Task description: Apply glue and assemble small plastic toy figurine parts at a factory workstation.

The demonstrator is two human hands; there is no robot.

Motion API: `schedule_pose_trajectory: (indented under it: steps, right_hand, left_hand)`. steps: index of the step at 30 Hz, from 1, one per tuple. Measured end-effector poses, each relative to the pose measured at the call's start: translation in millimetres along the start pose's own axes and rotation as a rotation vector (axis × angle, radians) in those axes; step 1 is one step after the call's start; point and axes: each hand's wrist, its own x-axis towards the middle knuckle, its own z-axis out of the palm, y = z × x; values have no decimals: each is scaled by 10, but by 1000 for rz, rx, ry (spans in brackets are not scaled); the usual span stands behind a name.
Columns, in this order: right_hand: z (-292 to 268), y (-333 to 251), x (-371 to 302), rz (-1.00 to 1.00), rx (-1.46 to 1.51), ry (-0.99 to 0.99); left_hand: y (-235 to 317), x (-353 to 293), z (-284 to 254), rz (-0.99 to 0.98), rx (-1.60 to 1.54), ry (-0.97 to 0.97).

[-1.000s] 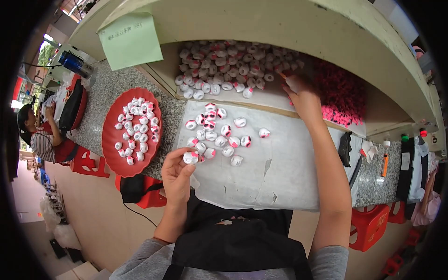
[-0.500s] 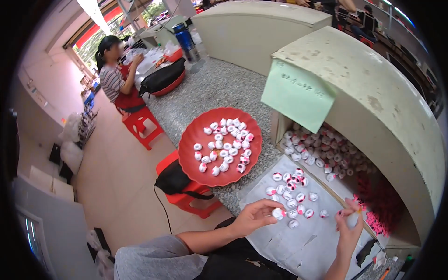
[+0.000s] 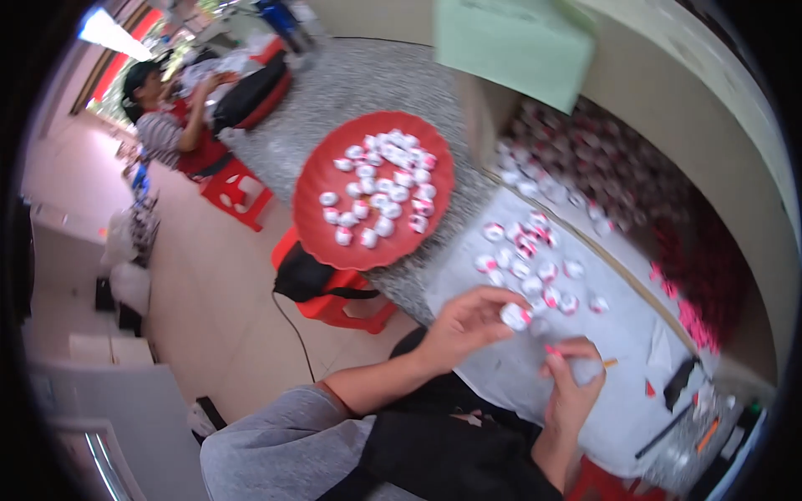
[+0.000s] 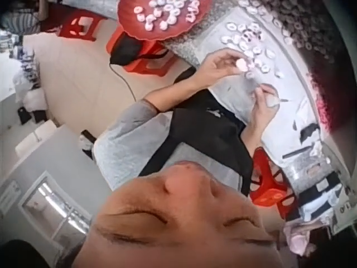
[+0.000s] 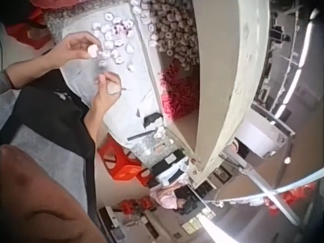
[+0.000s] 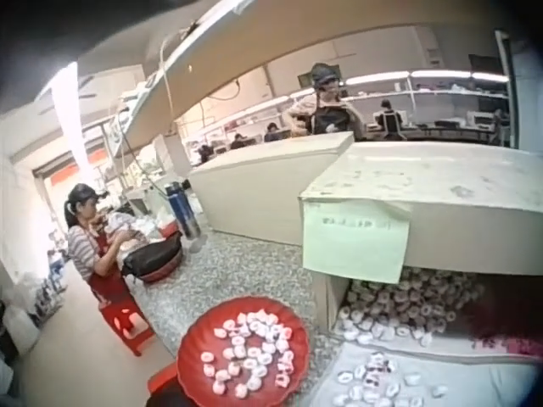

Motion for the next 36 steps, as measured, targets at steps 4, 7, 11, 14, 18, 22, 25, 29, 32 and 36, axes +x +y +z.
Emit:
schedule_pose_trajectory:
  steps: [4, 7, 11, 14, 18, 22, 25, 29, 32, 36]
  right_hand:
    - [105, -37, 60, 30, -8, -11]
    - [82, -44, 58, 81, 30, -47]
    - [83, -8, 43, 27, 65, -84]
    - [87, -18, 30, 50, 51, -108]
    - [107, 22, 41, 79, 99, -130]
    - [100, 17, 31, 125, 102, -146]
    - [86, 10, 60, 125, 103, -144]
    - [68, 36, 64, 124, 134, -129]
    - [54, 50, 60, 119, 141, -123]
    - [81, 53, 44, 94, 111, -106]
  left_hand:
    - [-23, 6, -84, -8, 26, 17]
    - [-63, 33, -78, -19, 84, -35]
    - [-117, 3, -73, 41, 163, -47]
    - [-114, -17, -42, 53, 234, -52]
    - [-122, -22, -58, 119, 364, -96]
    - [-92, -25, -46, 203, 542, -123]
    - [-49, 16, -19, 228, 607, -153]
    - [-55, 8, 9, 230, 621, -161]
    - [-56, 3, 19, 213, 604, -169]
    - [-59, -15, 20, 196, 543, -184]
